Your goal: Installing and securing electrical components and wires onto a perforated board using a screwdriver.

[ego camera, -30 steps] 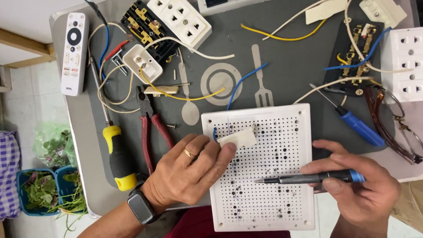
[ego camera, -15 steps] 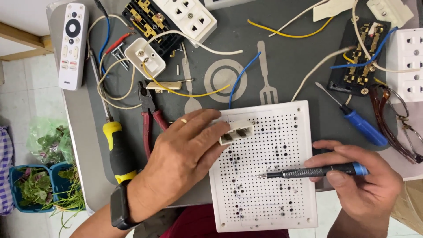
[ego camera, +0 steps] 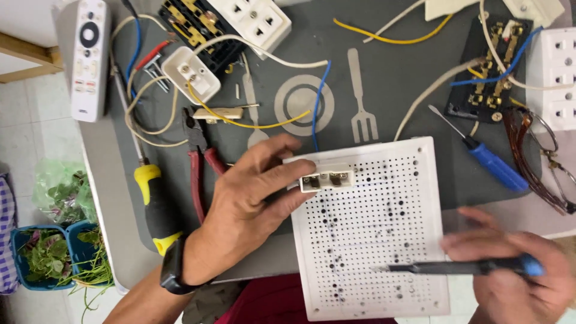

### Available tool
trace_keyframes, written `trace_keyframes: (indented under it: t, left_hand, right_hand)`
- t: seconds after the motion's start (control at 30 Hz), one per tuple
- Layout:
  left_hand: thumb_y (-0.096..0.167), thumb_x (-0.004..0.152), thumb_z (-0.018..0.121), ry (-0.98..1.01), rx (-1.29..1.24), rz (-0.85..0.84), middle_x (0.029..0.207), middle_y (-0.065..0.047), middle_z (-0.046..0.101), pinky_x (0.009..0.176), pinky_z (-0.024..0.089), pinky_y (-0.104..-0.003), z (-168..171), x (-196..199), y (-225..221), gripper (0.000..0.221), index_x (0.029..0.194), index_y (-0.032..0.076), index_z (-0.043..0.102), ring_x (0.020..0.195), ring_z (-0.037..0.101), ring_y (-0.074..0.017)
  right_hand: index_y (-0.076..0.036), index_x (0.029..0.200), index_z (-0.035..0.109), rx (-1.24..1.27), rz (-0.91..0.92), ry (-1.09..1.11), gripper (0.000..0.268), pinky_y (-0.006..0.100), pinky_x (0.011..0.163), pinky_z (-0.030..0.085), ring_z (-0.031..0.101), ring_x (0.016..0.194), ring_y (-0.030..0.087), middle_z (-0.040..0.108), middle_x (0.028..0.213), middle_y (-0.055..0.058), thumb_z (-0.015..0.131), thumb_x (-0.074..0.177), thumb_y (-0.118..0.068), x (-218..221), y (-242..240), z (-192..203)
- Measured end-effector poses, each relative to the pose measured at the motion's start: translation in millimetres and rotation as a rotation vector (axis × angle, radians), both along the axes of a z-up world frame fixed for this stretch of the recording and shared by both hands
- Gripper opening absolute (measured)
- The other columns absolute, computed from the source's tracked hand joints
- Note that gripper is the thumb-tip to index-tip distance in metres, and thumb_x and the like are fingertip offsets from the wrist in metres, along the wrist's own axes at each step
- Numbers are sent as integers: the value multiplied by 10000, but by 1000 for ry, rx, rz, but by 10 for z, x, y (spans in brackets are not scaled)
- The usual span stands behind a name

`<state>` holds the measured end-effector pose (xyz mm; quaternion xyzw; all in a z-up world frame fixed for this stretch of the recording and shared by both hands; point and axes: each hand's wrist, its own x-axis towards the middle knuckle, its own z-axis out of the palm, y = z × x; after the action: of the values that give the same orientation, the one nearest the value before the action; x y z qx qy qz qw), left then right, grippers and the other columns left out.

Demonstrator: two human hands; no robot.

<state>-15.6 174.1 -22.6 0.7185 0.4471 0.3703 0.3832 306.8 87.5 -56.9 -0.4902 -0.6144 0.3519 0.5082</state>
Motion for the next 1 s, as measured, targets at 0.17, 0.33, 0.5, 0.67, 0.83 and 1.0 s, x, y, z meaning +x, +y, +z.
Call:
trace_keyframes:
  t: [0.17,0.33,0.5,0.67,0.83,1.0]
  left_hand:
    - [147,886,714,163,10,87,966,-85,601,762,471,-297,174,61,67,272,1136,54,665,865,602,-203]
    - [157,863,703,61,-225,113,954,-19,741,730,521,-210,256,52,77,247,1070,22,690,834,631,-46]
    - [159,937,626,282,5,-8,936,-72,685,716,497,-331,148,-9,52,224,1122,38,593,788,646,-251]
    - [104,944,608,512,208,-45,1267,-176,535,806,514,-397,176,-28,64,250,1176,35,544,962,619,-300]
    - [98,980,562,580,373,-49,1262,-251,575,966,503,-431,199,3,-13,221,1158,-22,511,1101,622,-396]
    - [33,933,575,577,332,-68,1190,-208,572,858,504,-418,164,-18,17,212,1125,-26,506,997,614,-363]
  right_hand:
    - [86,1200,466,-260,-98,-70,371,556,1229,484,708,988,363,664,861,213,474,908,-142,-346,123,426]
    - [35,1249,478,-355,-108,152,407,509,1206,511,710,934,323,665,864,217,495,907,-185,-380,172,493]
    - [64,1306,488,-461,-149,311,397,271,587,476,563,605,249,654,826,296,490,926,-53,-500,304,449]
    - [83,1269,467,-234,-243,4,359,260,616,477,543,585,174,655,811,218,495,942,-62,-727,228,346]
    - [83,1305,424,-76,-276,-16,384,381,736,548,634,662,259,566,686,182,486,971,-97,-712,166,189]
    - [95,1300,446,-182,-236,-46,359,388,759,570,646,656,262,532,638,169,470,962,-25,-692,241,310]
